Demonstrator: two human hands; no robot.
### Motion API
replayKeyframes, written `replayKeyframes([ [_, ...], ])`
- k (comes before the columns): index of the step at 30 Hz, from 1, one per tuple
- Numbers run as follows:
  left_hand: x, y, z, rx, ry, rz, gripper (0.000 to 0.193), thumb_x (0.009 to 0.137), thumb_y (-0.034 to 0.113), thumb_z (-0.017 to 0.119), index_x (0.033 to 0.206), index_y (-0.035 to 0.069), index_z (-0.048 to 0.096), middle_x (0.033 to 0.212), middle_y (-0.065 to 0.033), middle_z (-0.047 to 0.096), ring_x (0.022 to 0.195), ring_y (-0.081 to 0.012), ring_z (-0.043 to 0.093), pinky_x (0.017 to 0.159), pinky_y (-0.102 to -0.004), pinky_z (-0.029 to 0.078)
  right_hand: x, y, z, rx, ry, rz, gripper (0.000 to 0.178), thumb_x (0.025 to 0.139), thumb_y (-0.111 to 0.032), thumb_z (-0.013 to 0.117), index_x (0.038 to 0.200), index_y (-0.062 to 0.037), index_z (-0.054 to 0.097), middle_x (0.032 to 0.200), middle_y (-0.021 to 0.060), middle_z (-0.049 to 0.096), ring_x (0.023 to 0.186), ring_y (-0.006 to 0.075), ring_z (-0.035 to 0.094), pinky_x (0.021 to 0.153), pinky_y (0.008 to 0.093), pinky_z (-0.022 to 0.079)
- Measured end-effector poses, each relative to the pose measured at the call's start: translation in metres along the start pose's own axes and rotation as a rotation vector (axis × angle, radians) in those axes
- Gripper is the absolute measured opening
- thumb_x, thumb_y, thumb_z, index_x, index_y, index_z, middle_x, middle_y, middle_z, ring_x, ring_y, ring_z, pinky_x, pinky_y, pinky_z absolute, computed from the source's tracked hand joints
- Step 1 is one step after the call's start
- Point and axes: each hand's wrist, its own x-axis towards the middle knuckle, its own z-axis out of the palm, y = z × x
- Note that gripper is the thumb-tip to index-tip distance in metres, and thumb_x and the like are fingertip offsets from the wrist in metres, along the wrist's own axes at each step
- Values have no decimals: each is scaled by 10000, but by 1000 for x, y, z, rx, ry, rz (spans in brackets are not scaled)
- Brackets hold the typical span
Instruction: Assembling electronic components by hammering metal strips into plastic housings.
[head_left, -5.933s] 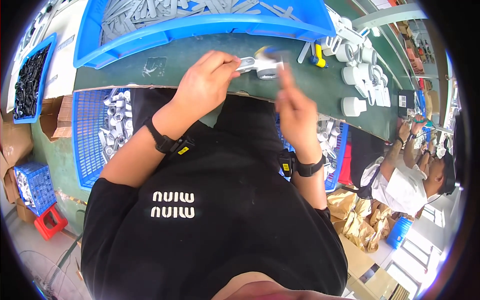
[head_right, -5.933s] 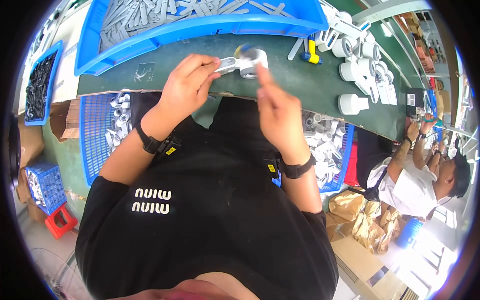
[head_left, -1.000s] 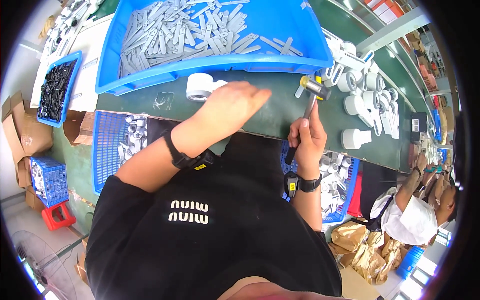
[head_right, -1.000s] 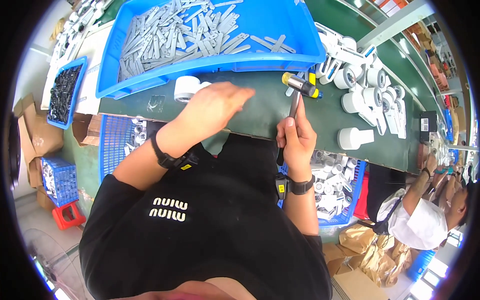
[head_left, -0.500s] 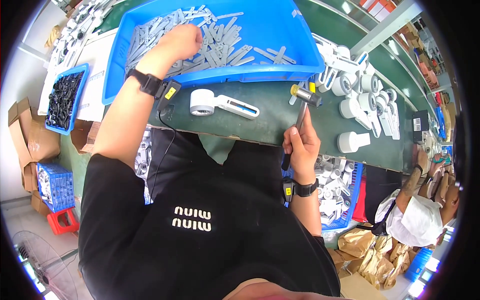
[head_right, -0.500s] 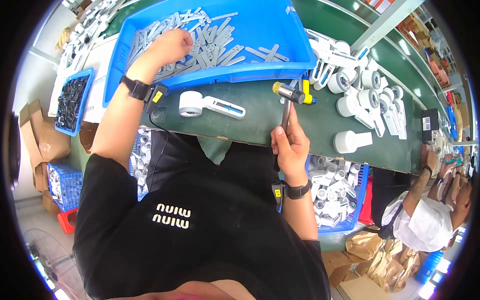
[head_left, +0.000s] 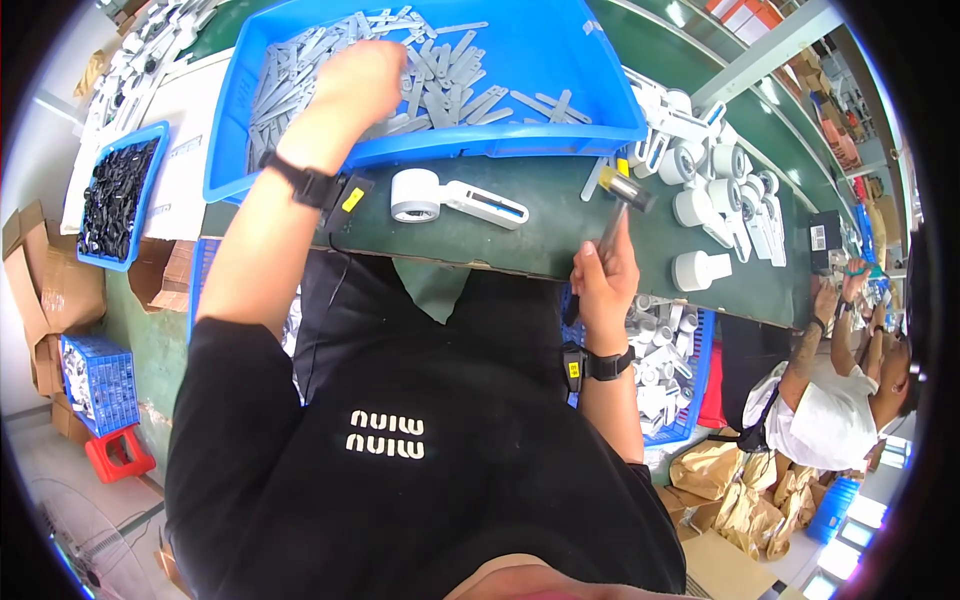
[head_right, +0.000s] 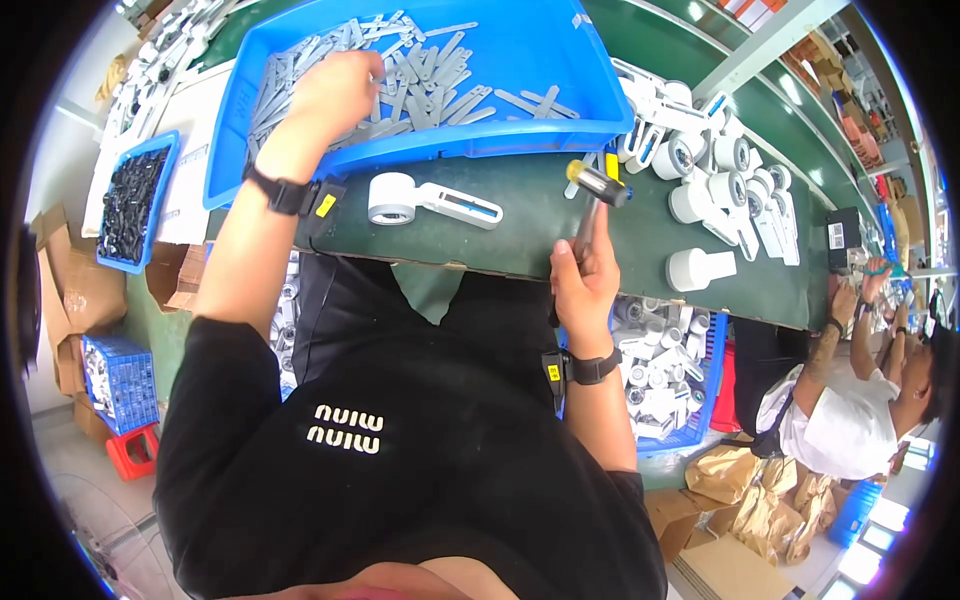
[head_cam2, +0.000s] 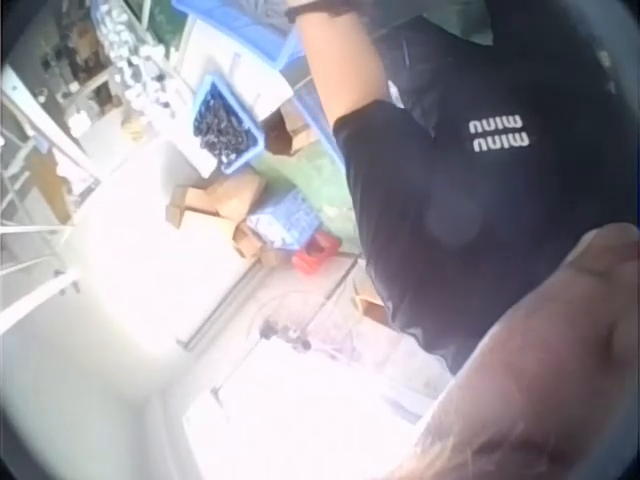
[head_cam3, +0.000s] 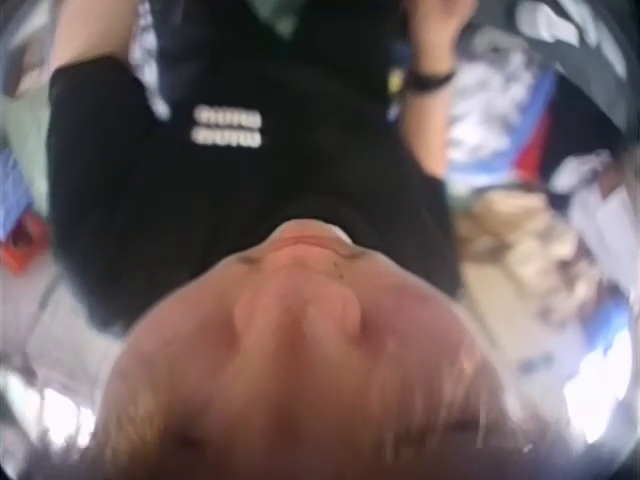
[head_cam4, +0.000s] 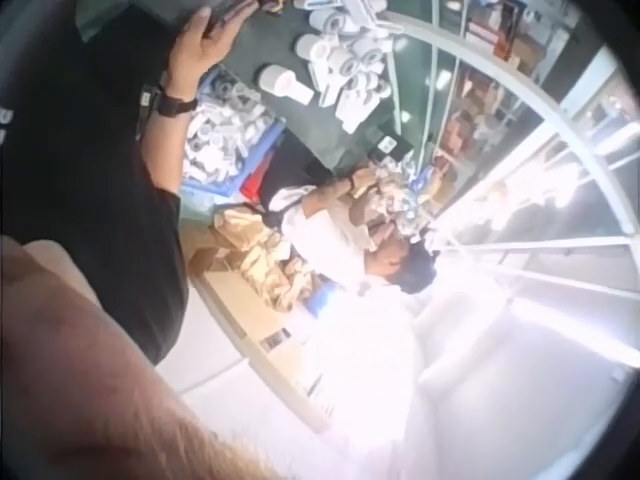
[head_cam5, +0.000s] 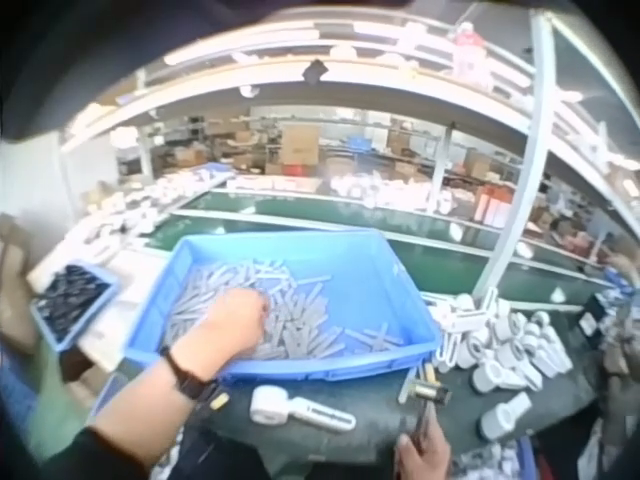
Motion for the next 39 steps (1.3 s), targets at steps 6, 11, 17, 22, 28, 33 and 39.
replayKeyframes([
  [6,-80,48,-35,-897,363,195,97,913,58,800,1005,49,773,1000,-85,806,952,-221,787,908,-355,605,-6,-9,13,-189,-78,-37,424,1080,-65,646,1495,22,624,804,-19,651,590,20,477,504,212,383],
  [11,-130,86,-4,-1315,264,483,263,788,-56,849,985,118,846,1274,-102,707,1243,-300,657,1065,-431,518,-5,-45,69,150,-191,136,378,1143,-243,624,1402,26,682,784,3,657,496,28,416,466,220,350],
  [17,-145,73,8,-1216,203,484,347,747,-46,830,1030,153,853,1198,-95,672,1118,-328,632,995,-441,514,-8,-45,84,201,-333,251,243,1136,-191,640,1243,20,695,774,-16,607,492,28,413,442,229,329],
  [22,-138,63,19,-804,266,448,654,799,44,864,1405,55,618,1191,-162,713,1097,-384,679,982,-456,540,5,-41,80,111,-70,161,106,1087,-104,680,1137,-11,683,832,18,655,497,40,448,443,234,346],
  [28,-132,57,46,-696,225,420,593,863,94,851,1395,52,593,1083,-124,761,1037,-388,714,932,-480,540,24,-24,73,-116,75,142,104,1064,-113,716,1099,-16,706,800,13,680,497,27,465,441,227,336],
  [33,-135,56,47,-788,171,341,596,877,128,872,1384,63,565,987,-119,768,970,-378,723,898,-472,540,26,-14,73,-144,48,193,118,1052,-124,734,1103,-19,716,790,9,698,492,25,463,439,226,330],
  [39,-139,55,42,-789,136,335,610,864,149,888,1379,85,567,989,-110,769,978,-370,724,884,-473,554,26,-19,78,-272,4,216,110,1034,-133,763,1070,-30,753,787,-12,711,552,12,485,493,223,349],
])
